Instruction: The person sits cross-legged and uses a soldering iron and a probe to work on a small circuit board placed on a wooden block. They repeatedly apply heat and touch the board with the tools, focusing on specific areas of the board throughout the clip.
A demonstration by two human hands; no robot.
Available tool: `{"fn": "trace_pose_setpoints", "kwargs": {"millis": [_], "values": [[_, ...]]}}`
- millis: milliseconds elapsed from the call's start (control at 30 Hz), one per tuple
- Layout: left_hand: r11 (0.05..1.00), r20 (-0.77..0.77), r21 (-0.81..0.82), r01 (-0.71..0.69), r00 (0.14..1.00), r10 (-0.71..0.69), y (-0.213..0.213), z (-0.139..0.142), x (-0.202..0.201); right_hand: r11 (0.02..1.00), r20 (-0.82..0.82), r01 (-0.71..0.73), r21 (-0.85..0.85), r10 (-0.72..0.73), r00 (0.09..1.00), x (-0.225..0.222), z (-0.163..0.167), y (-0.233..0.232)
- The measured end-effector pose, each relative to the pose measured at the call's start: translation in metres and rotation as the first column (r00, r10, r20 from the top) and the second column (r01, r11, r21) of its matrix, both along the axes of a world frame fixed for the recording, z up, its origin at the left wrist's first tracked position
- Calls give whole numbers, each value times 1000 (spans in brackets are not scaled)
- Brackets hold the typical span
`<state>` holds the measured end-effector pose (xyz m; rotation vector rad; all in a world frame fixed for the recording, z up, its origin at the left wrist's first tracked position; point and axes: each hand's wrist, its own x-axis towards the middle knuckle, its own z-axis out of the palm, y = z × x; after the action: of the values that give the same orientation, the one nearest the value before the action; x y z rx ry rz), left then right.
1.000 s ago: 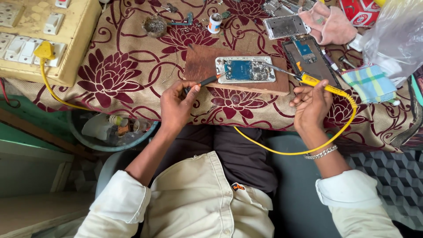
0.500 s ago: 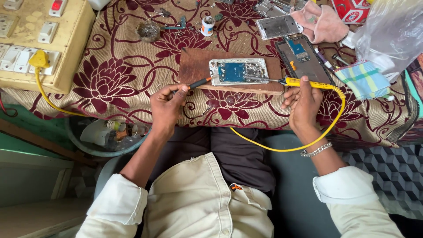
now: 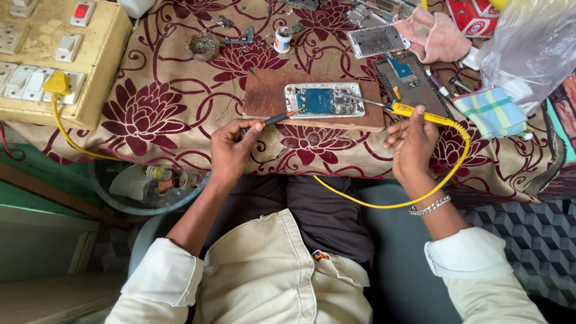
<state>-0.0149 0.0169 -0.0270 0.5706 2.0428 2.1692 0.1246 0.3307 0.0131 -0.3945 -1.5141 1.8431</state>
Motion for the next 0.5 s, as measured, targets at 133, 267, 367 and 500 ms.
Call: {"fn": "trace_pose_setpoints", "kwargs": {"millis": [133,267,367,500], "values": [[1000,-14,-23,-6,1000,6,0,1,0,1000,0,-19,3,19,1000,0,2,-2],[1000,10,-9,-9,1000,10,0,3,1,998,21,-20,53,19,1000,-1,2,-5],[1000,22,-22,-18,1000,19,1,4,1,1000,-6,-16,21,17,1000,-1,2,-4],[1000,3,-11,-12,1000,12,0,3,3,997,-55,-22,-70,19,998,2,2,-1]]}}
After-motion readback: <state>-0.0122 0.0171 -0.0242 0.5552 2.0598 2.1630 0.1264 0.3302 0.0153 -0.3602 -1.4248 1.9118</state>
